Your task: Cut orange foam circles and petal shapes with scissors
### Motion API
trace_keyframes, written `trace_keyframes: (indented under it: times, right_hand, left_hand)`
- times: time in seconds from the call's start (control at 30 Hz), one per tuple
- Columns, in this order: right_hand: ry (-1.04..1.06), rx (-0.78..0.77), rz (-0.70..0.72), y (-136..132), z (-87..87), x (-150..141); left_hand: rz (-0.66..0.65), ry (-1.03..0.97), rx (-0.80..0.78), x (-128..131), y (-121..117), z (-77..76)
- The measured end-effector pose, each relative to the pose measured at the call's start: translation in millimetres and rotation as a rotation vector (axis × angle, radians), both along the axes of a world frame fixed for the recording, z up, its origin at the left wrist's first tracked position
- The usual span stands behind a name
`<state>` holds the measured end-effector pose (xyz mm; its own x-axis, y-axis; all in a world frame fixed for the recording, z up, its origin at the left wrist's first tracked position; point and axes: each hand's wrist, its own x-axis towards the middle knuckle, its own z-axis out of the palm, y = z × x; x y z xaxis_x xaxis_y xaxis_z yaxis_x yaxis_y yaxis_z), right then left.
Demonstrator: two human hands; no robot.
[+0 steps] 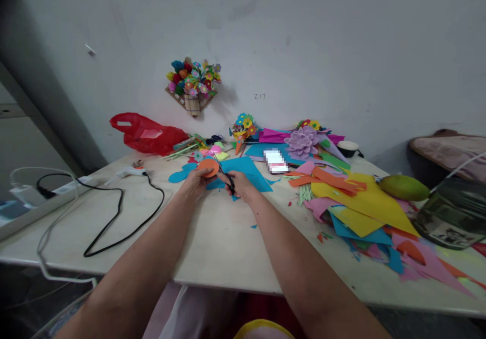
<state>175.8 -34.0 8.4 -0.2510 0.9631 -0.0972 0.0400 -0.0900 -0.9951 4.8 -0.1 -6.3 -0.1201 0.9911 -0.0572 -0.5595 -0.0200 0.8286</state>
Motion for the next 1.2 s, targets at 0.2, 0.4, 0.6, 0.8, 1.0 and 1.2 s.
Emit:
trace_keyframes:
  times: [0.2, 0.4, 0.6, 0.8, 1.0, 1.2]
  right_hand:
    - [-0.022, -0.002, -0.016, -1.3, 1.1, -1.3]
    - [-0.035, -0.003, -0.02, -2.5, 3.3, -1.9]
    - [-0.042, -0.011, -0.029, -4.9, 6.7, -3.0]
    - [-0.026, -0.021, -0.027, -4.1, 5.0, -2.6]
    - [0.02, -0.006, 0.008, -1.2, 0.0, 0.6]
    - [0.035, -0.006, 0.011, -1.7, -0.1, 0.3]
  left_hand:
    - [0.009, 0.022, -0.027, 0.6, -3.3, 2.9]
    - [0.009, 0.022, -0.053, 0.5, -4.4, 5.3]
    - [0.006, 0.008, -0.052, -0.9, -3.7, 5.3]
    - [0.018, -0.006, -0.042, -2.6, -2.6, 3.6]
    - [0.023, 0.01, -0.043, -1.0, -4.3, 4.7]
    - [0.031, 0.016, -0.048, 3.0, -3.9, 4.4]
